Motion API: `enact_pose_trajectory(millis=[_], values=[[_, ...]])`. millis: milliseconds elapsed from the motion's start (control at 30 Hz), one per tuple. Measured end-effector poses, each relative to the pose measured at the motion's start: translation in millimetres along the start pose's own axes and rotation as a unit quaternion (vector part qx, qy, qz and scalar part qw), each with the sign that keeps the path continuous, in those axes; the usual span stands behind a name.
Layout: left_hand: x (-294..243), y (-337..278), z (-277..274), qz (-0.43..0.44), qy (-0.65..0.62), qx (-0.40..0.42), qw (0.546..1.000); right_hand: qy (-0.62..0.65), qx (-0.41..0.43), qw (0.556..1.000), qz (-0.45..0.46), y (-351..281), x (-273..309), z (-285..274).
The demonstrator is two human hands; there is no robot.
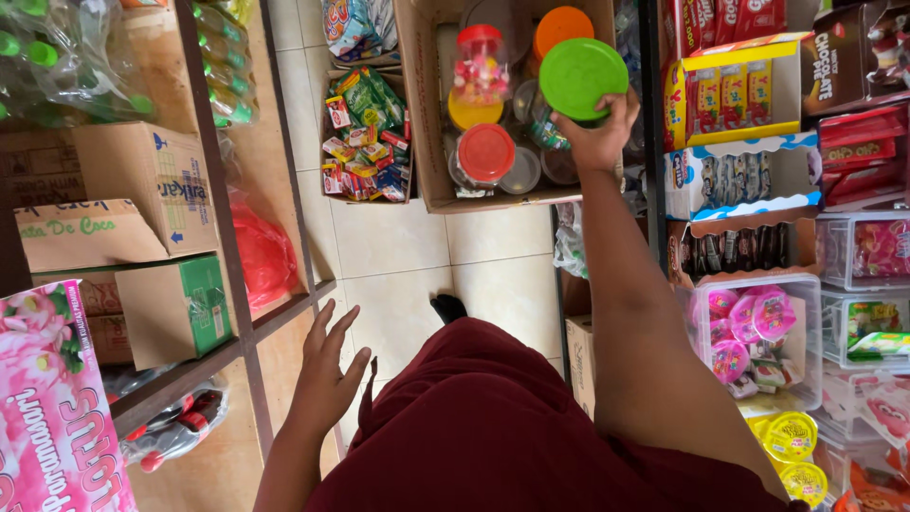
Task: The person moves various jars and containers of snacks and items from a cardboard box onto wooden shelves in a grocery store environment, using a cloth to wipe down some of the surfaces and jars.
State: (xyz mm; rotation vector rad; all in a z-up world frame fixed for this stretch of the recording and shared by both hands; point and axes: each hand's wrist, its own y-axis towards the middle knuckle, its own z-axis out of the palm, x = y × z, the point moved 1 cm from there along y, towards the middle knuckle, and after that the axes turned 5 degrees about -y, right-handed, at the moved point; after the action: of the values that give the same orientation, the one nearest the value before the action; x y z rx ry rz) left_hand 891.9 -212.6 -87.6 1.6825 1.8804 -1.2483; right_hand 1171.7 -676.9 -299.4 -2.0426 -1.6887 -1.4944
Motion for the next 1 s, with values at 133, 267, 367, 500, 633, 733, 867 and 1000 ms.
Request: enact_pose_trajectory(millis=[133,267,367,500,633,733,867,1000], values=[[-12.8,4.1,-5.8,-0.095,-0.052,0.03,0.994,0.037,-0.007,0.999,0.005,0.4,-8.2,-19.8],[-21.3,3.7,-7.1,-0.087,-0.068,0.053,0.992,0.201,0.019,0.979,0.031,-1.1,10.6,-55.9],[-22.1,4.8,-7.1,-0.092,-0.07,0.066,0.991,0.277,0.06,0.959,0.014,-3.3,54.4,-91.2],[-24.4,4.1,-4.2,-0.027,-0.126,0.066,0.989,0.394,0.132,0.909,0.0,-21.3,135.9,-135.8],[-36.5,0.6,-5.3,0.047,-0.134,0.039,0.989,0.469,0.245,0.848,0.012,-61.7,209.4,-151.6],[-44.3,-13.3,-12.0,0.124,-0.079,-0.033,0.989,0.522,0.383,0.762,0.007,-97.0,252.8,-138.9],[-22.5,-72.0,-24.8,0.156,-0.151,-0.067,0.974,0.509,0.532,0.674,-0.064,-154.2,323.9,-103.6],[40.7,-167.2,-28.8,0.151,-0.295,-0.206,0.921,0.492,0.644,0.57,-0.133,-213.1,408.8,-76.0]])
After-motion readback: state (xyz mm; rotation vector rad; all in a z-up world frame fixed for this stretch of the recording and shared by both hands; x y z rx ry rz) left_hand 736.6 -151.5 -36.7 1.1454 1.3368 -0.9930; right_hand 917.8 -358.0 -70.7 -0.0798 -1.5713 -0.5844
